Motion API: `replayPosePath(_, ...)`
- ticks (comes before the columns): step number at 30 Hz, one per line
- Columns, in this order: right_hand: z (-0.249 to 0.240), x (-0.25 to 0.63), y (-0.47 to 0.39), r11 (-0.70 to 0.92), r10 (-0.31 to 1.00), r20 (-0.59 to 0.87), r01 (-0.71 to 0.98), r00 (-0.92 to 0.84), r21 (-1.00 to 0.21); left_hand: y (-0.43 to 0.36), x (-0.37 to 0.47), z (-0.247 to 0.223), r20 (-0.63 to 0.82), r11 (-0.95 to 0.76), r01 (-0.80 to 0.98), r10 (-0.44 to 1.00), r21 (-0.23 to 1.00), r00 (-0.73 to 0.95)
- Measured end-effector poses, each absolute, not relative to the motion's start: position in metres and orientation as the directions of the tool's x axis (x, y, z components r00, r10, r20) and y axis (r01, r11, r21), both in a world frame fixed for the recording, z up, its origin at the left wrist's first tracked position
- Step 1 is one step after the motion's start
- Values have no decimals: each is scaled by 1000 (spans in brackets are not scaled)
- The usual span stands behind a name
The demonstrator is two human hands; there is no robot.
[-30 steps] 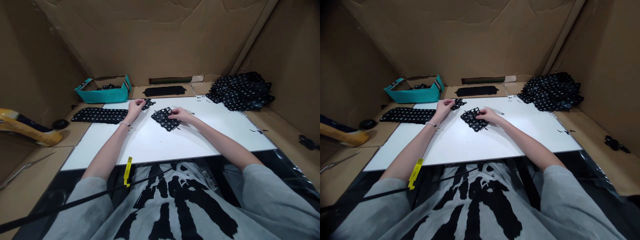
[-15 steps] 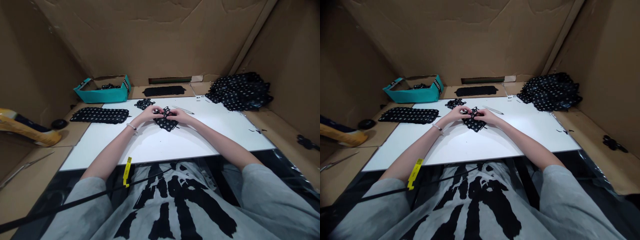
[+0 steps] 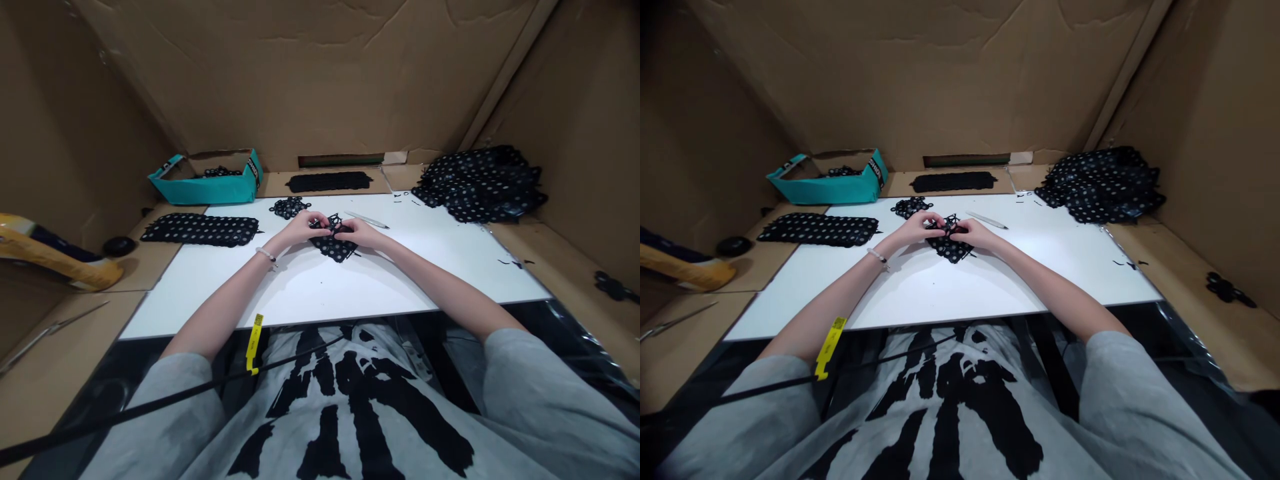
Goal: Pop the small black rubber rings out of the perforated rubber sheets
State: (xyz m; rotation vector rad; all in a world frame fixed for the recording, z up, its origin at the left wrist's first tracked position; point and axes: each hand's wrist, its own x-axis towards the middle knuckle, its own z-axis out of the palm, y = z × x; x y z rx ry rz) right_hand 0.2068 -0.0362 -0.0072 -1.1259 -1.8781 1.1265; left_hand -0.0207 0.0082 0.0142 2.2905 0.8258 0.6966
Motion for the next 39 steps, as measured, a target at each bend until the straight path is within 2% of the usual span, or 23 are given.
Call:
replayPosePath(4,-8,208,-36,233,923,91,353,-374,-906,8,-21,13,287,-651,404,693,642,662)
replayPosePath(8,-9,207,-35,305,913,158,372,-375,-877,8,-21,13,319,-668,432,702,606,637)
replayPosePath(13,-8,206,-36,365,887,212,340,-411,-867,8,-22,18,257,-579,406,745,707,616)
replayPosePath(19,-8,206,-37,328,895,183,322,-408,-888,4,-18,17,215,-472,352,793,808,569)
replayPosePath(22,-6,206,-38,251,907,108,316,-406,-915,15,-21,13,209,-380,351,875,856,438)
replayPosePath(25,-2,206,-39,144,923,-2,350,-385,-926,38,-44,12,227,-264,380,964,887,142)
replayPosePath(27,-1,205,-41,101,930,-36,348,-366,-932,53,-68,11,298,-229,402,947,887,-118)
replayPosePath(29,0,204,-43,71,939,-47,326,-340,-943,65,-91,9,372,-241,467,904,851,-211)
replayPosePath(34,1,202,-46,17,951,-78,303,-299,-953,71,-108,-3,355,-202,608,924,768,-141)
replayPosePath(39,1,203,-46,43,944,-61,305,-325,-951,55,-86,9,454,-327,722,891,610,19)
